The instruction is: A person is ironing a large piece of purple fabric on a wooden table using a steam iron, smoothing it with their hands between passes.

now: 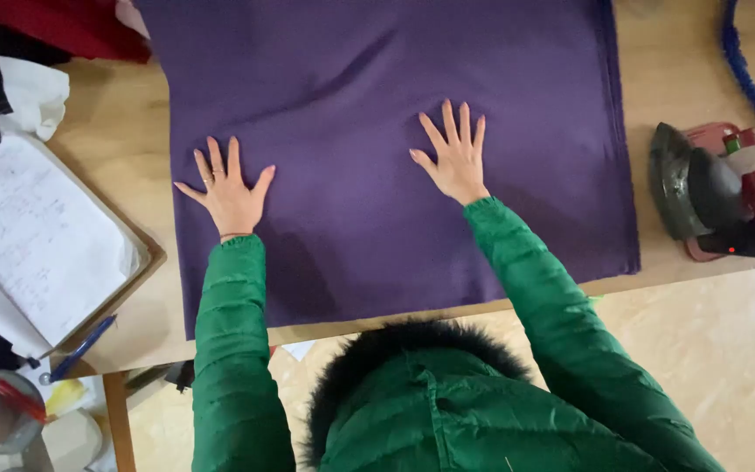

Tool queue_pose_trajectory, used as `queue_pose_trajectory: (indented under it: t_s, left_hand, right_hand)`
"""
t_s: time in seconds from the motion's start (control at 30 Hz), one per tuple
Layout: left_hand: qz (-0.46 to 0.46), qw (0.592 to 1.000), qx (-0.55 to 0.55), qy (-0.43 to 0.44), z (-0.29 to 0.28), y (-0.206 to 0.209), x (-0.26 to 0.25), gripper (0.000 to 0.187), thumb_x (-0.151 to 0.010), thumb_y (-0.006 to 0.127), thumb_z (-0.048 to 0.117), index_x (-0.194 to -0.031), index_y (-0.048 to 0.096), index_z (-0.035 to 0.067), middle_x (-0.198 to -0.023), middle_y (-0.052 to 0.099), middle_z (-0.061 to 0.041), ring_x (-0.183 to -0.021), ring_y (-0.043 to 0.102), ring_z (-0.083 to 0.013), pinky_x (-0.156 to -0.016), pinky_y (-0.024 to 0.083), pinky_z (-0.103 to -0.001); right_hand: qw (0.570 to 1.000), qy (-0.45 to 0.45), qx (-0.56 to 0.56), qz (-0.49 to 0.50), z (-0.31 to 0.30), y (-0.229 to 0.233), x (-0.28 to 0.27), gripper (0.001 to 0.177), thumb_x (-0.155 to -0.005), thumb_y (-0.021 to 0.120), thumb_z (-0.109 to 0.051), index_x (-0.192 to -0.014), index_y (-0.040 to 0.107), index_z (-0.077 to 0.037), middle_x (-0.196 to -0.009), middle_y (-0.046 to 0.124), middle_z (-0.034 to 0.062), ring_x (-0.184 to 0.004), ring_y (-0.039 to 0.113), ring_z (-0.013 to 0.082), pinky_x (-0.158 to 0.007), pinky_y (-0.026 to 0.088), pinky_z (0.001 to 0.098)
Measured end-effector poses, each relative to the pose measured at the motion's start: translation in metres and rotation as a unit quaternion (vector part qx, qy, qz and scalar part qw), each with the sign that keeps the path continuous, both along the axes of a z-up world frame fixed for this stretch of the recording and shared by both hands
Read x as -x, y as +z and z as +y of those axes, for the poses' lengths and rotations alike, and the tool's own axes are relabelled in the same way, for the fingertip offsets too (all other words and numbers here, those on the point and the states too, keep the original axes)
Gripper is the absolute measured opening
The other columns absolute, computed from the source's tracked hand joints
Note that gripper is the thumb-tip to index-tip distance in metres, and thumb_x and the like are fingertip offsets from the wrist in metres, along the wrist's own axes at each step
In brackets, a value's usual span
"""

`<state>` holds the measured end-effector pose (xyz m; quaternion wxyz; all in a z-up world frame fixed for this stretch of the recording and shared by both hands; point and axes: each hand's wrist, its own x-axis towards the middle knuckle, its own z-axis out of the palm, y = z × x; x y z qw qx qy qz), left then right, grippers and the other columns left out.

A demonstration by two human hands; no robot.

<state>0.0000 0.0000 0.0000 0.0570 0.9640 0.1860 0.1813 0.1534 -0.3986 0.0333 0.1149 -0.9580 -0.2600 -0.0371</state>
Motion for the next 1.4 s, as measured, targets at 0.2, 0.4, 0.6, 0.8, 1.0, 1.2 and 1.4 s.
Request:
queue_pose_trajectory:
  t_s: [0.2,0.4,0.6,0.8,1.0,1.2,1.4]
  left_hand:
    - [-0.020,0.999,-0.047,0.010,0.007,-0.011,-0.008,0.082,-0.100,0.043,0.084,-0.161,0.045,0.029,-0.166,0.034,-0.009,-0.150,0.030,-0.0393,-0.101,0.015,-0.085]
    - [0.007,0.999,-0.021,-0.042,-0.015,0.008,0.035,0.072,-0.107,0.045,0.070,-0.161,0.045,0.023,-0.168,0.034,-0.012,-0.151,0.031,-0.0419,-0.108,0.015,-0.080]
    - [0.029,0.996,0.002,-0.083,-0.028,0.021,0.100,0.063,-0.109,0.048,0.057,-0.161,0.045,0.021,-0.169,0.035,-0.011,-0.151,0.034,-0.0412,-0.116,0.020,-0.072]
    - [0.036,0.999,-0.021,0.018,-0.067,0.020,0.181,0.065,-0.107,0.051,0.056,-0.159,0.049,0.018,-0.166,0.041,-0.017,-0.148,0.038,-0.0451,-0.114,0.027,-0.071]
    - [0.050,0.983,-0.075,0.163,-0.156,-0.004,0.190,0.073,-0.103,0.057,0.058,-0.160,0.048,0.014,-0.166,0.036,-0.024,-0.148,0.033,-0.0518,-0.108,0.026,-0.079]
    - [0.073,0.997,-0.002,-0.016,-0.354,0.058,0.093,0.073,-0.087,0.065,0.063,-0.145,0.056,0.019,-0.158,0.044,-0.017,-0.145,0.035,-0.0416,-0.107,0.027,-0.073]
    - [0.019,0.957,-0.007,-0.289,-0.482,0.021,0.037,0.069,-0.100,0.049,0.067,-0.157,0.047,0.029,-0.167,0.035,-0.004,-0.154,0.033,-0.0316,-0.122,0.025,-0.069]
  right_hand:
    - [0.999,0.013,-0.030,-0.033,0.002,-0.014,-0.019,0.069,-0.106,0.039,-0.071,-0.161,0.041,-0.030,-0.167,0.032,0.0161,-0.154,0.020,0.0451,-0.119,0.009,0.0719]
    - [0.994,-0.039,-0.006,-0.103,-0.093,-0.027,0.002,0.062,-0.107,0.058,-0.059,-0.160,0.049,-0.028,-0.165,0.038,0.0147,-0.151,0.028,0.0387,-0.116,0.021,0.0632]
    - [0.982,-0.155,0.025,-0.109,-0.267,-0.039,0.053,0.058,-0.111,0.061,-0.045,-0.161,0.053,-0.016,-0.163,0.041,0.0243,-0.149,0.034,0.0434,-0.113,0.026,0.0647]
    - [0.990,-0.115,0.015,-0.086,-0.325,-0.033,0.085,0.057,-0.111,0.057,-0.038,-0.162,0.050,-0.013,-0.166,0.039,0.0245,-0.150,0.035,0.0446,-0.117,0.029,0.0618]
    - [0.991,-0.062,0.029,-0.113,-0.348,-0.022,0.085,0.063,-0.105,0.062,-0.047,-0.161,0.054,-0.018,-0.162,0.045,0.0293,-0.150,0.035,0.0470,-0.116,0.031,0.0617]
    - [0.978,-0.165,0.033,-0.120,-0.379,0.125,0.054,0.085,-0.094,0.088,-0.006,-0.160,0.038,0.011,-0.151,0.032,0.0433,-0.131,0.033,0.0630,-0.106,0.028,0.0727]
    - [0.978,-0.200,0.053,0.017,-0.451,0.103,-0.026,0.077,-0.106,0.074,-0.035,-0.166,0.033,-0.008,-0.122,0.069,0.0412,-0.099,0.062,0.0649,-0.075,0.045,0.0666]
